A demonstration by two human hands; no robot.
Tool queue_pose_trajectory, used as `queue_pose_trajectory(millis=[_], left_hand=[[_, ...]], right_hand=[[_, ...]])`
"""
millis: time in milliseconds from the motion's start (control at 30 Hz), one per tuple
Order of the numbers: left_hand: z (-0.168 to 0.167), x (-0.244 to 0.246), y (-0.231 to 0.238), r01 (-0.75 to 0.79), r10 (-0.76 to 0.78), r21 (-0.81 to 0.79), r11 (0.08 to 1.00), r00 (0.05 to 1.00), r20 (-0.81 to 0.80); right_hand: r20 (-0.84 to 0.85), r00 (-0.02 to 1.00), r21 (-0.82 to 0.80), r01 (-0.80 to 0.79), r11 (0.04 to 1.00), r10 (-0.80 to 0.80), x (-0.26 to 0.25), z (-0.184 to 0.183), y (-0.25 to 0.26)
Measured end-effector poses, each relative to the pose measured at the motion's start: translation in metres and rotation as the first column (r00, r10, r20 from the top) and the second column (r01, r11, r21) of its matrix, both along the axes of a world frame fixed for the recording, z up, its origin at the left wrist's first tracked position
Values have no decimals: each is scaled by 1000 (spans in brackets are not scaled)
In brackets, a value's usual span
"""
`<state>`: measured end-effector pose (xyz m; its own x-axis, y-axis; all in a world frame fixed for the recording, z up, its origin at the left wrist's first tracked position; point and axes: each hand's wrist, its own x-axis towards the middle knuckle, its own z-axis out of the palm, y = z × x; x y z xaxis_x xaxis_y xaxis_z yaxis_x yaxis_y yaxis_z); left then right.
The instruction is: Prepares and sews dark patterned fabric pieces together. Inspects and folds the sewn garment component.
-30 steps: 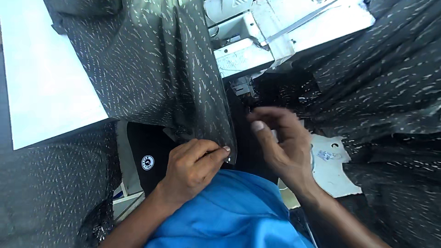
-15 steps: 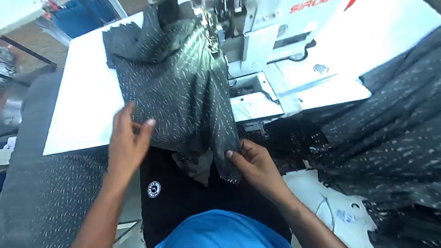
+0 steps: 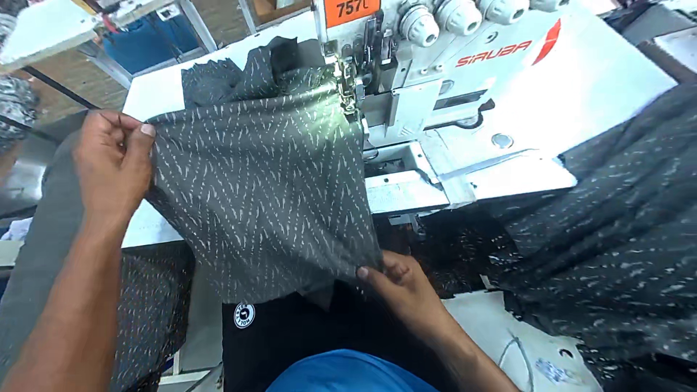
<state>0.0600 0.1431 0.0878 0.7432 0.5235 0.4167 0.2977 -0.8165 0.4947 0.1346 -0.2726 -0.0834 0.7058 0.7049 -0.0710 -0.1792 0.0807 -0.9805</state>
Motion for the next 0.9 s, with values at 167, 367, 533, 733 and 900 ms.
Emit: queue_pose_trajectory(millis=[167,367,533,733,900], left_hand=[[-3,23,20,170,-143,215,962,981,-135],[-26,50,-3,172,-117,227,959,965,-236],[-12,77,-119,503,-512,209,839,859,-10],[-25,106,-144,655,-648,76,752,756,-96],[-30,108,-140,648,-642,71,758,761,-93]], right_hand=[[-44,997,31,67,997,-66,-12,-2,5],[-22,993,39,113,993,-113,-13,-1,13],[557,816,-36,208,977,-153,-26,32,34],[734,663,7,209,978,-147,-25,78,61],[697,702,46,159,986,-146,-21,82,69]])
